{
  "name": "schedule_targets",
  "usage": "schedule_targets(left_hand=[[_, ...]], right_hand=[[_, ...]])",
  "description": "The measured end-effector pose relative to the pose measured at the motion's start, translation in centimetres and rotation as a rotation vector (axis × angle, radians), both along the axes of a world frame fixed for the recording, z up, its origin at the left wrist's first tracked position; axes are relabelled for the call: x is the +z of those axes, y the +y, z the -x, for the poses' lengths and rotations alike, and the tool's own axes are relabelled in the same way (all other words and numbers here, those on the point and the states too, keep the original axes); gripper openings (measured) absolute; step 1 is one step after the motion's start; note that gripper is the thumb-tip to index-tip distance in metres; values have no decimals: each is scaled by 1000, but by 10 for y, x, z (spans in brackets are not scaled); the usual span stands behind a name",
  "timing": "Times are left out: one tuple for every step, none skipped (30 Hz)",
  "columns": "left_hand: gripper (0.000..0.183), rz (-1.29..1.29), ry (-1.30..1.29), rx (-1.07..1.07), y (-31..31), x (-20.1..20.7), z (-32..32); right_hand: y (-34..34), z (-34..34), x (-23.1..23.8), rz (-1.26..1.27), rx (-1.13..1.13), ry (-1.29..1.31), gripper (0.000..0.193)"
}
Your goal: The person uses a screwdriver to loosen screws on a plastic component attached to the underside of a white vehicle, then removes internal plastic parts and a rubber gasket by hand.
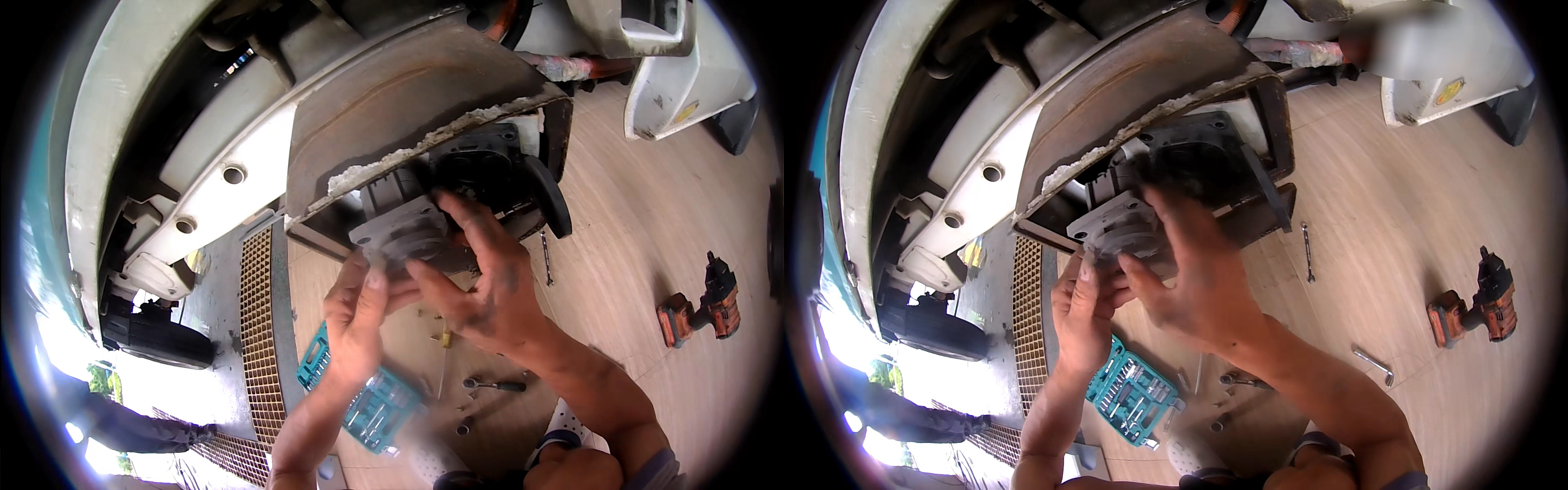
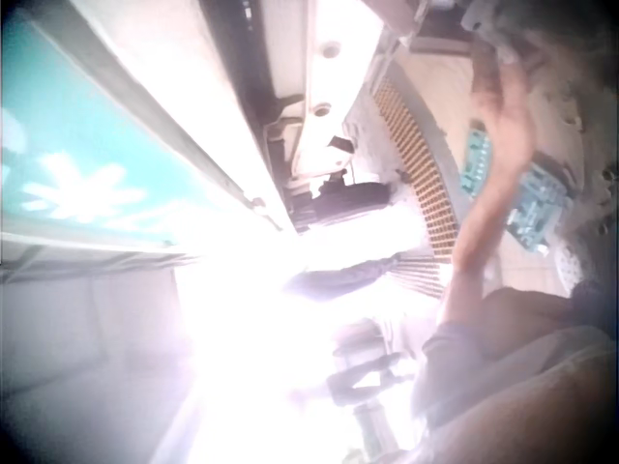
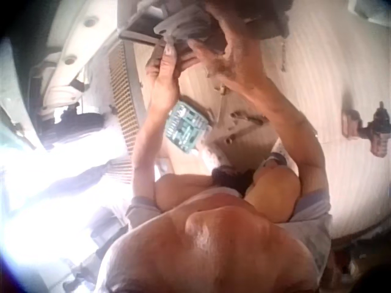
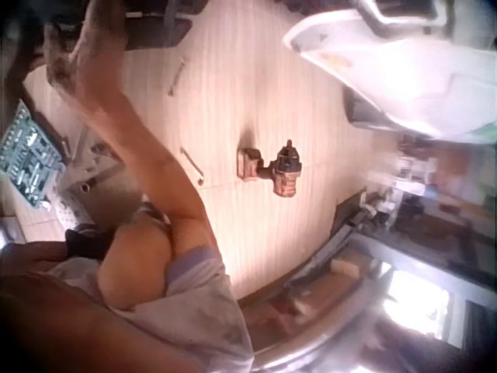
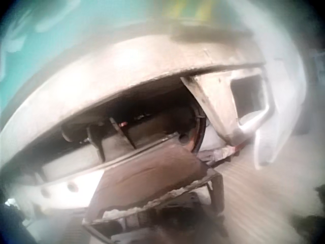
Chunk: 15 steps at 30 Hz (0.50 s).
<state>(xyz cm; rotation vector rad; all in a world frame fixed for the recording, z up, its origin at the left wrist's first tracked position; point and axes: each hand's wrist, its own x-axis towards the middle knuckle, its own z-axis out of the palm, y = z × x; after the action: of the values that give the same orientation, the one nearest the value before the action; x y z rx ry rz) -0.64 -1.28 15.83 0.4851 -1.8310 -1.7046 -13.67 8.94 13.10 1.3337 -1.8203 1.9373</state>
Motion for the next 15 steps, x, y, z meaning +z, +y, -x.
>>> schedule_targets(left_hand=[[50, -2, -5, -42, -2, 0, 0], [49, -8, -7, -80, -5, -1, -1], [48, -23, -18, -106, -8, -3, -4], [48, -20, -12, -100, -7, -6, -5], [47, 9, -9, -107, -7, -11, -6], [45, 39, -7, -114, -6, -13, -6], [45, 4, 3, -116, -6, -10, -5], [45, 6, 11, -112, -6, -10, -5], [46, 1, 22, -111, -7, -9, -5], [48, -5, 33, -109, -7, -9, -5], [48, -3, 40, -103, -10, -12, -6], [50, -7, 53, -126, -13, -17, -7], [53, -11, 65, -147, -14, -19, -9], [53, -14, 72, -143, -14, -19, -8], [55, -46, 68, -134, -13, -19, -7]], right_hand=[[1, 2, -1, -30, 6, -22, 65], [1, 4, 1, -27, 14, -17, 65], [3, 5, 4, -61, 25, -23, 67], [4, 6, 8, -96, 35, -28, 69], [5, 7, 9, -91, 41, -18, 69], [7, 8, 10, -123, 69, -18, 67], [7, 10, 12, -156, 96, -18, 65], [7, 11, 15, -154, 100, -9, 65], [7, 12, 19, -135, 193, -138, 62], [8, 13, 23, -116, 286, -267, 59], [9, 14, 28, -117, 292, -259, 59], [9, 14, 34, -173, 294, -286, 56], [9, 14, 37, -229, 296, -312, 53], [6, 15, 38, -234, 299, -306, 53], [3, 17, 38, -217, 299, -393, 51]])
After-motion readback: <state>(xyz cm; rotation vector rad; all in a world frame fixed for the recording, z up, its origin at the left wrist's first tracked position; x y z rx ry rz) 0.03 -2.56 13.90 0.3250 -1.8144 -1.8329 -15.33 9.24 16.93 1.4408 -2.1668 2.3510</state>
